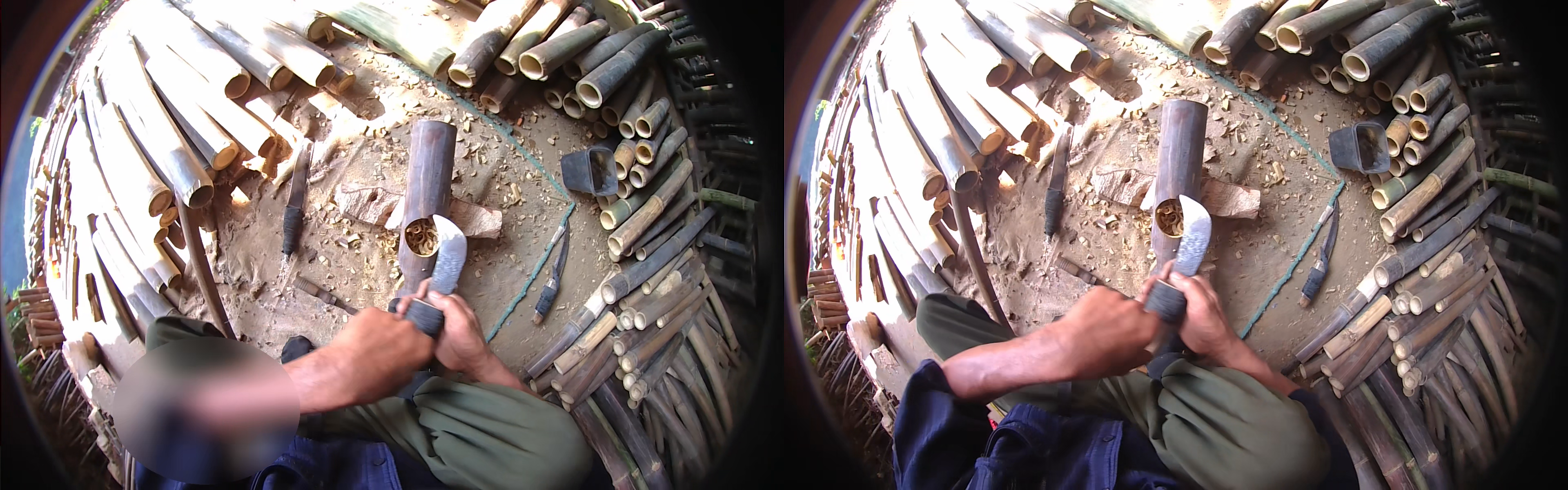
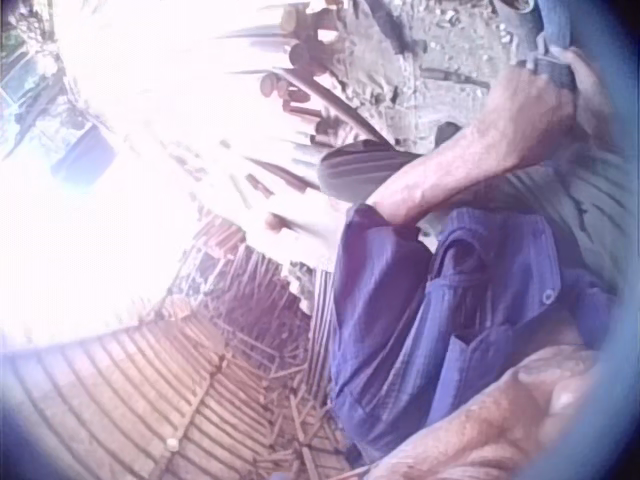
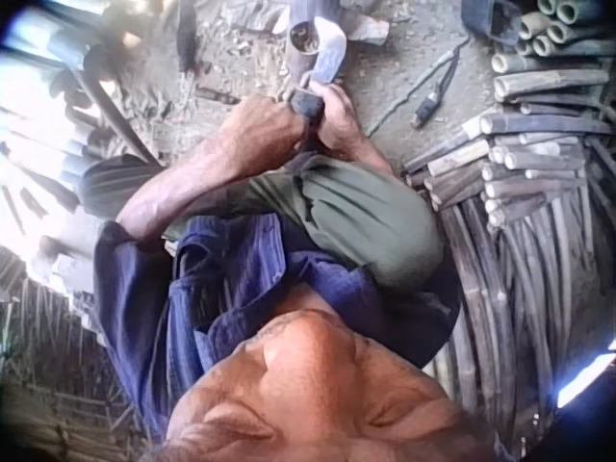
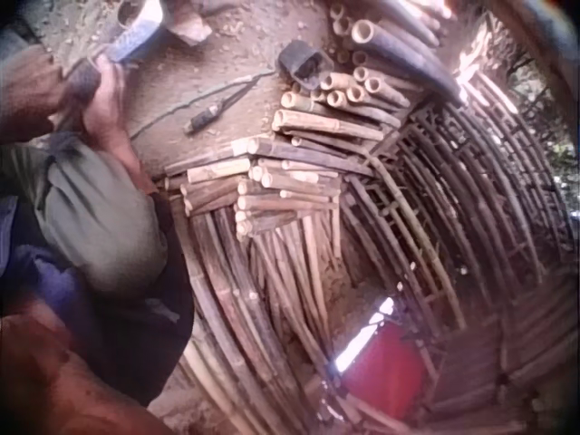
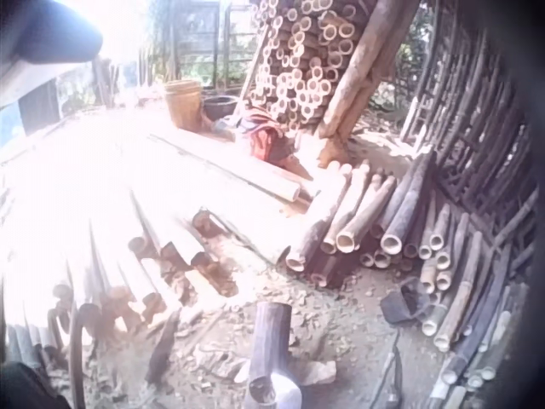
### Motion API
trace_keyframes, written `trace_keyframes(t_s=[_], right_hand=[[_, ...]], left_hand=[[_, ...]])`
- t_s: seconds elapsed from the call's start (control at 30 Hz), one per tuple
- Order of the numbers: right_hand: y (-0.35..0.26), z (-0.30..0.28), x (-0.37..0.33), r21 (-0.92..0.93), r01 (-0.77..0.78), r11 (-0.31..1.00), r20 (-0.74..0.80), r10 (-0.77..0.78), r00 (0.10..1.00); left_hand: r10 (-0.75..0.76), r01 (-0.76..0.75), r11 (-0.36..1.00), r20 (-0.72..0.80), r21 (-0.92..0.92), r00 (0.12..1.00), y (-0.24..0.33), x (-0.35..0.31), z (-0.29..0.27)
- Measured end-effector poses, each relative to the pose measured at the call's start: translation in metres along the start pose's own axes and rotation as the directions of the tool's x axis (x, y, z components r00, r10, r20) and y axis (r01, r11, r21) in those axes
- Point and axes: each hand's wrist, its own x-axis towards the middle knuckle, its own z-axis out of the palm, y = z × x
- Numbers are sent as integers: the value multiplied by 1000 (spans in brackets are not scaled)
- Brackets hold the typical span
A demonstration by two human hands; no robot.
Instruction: The person hollows out a bamboo segment using a chisel and a wooden mallet, then uses a hand saw to cut the bamboo. The person repeatedly strikes the chisel to remove the inner pith and checks the opening.
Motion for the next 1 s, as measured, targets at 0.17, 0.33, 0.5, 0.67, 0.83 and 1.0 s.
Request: trace_keyframes(t_s=[0.17, 0.33, 0.5, 0.67, 0.83, 1.0], right_hand=[[-45, -90, -9, -898, -121, 424, -260, -288, 922], [-111, -161, 3, -829, -293, -477, -66, -436, 898], [-158, -60, 39, -703, -121, -701, 129, -294, 947], [-179, 29, 80, -539, 85, -838, 267, -74, 961], [-170, 77, 124, -316, 264, -911, 313, 162, 936], [-154, 97, 134, -211, 341, -916, 373, 247, 895]], left_hand=[[385, -284, 921, -531, 265, 754, 0, 102, 9], [210, -245, 969, -486, -9, 848, -34, 174, 0], [77, -416, 886, -819, -205, 569, -46, 169, -2], [-154, -481, 817, -924, -318, 349, -61, 152, -1], [-350, -597, 726, -930, -343, 108, -77, 143, 12], [-466, -620, 712, -882, -330, -66, -78, 142, 24]])
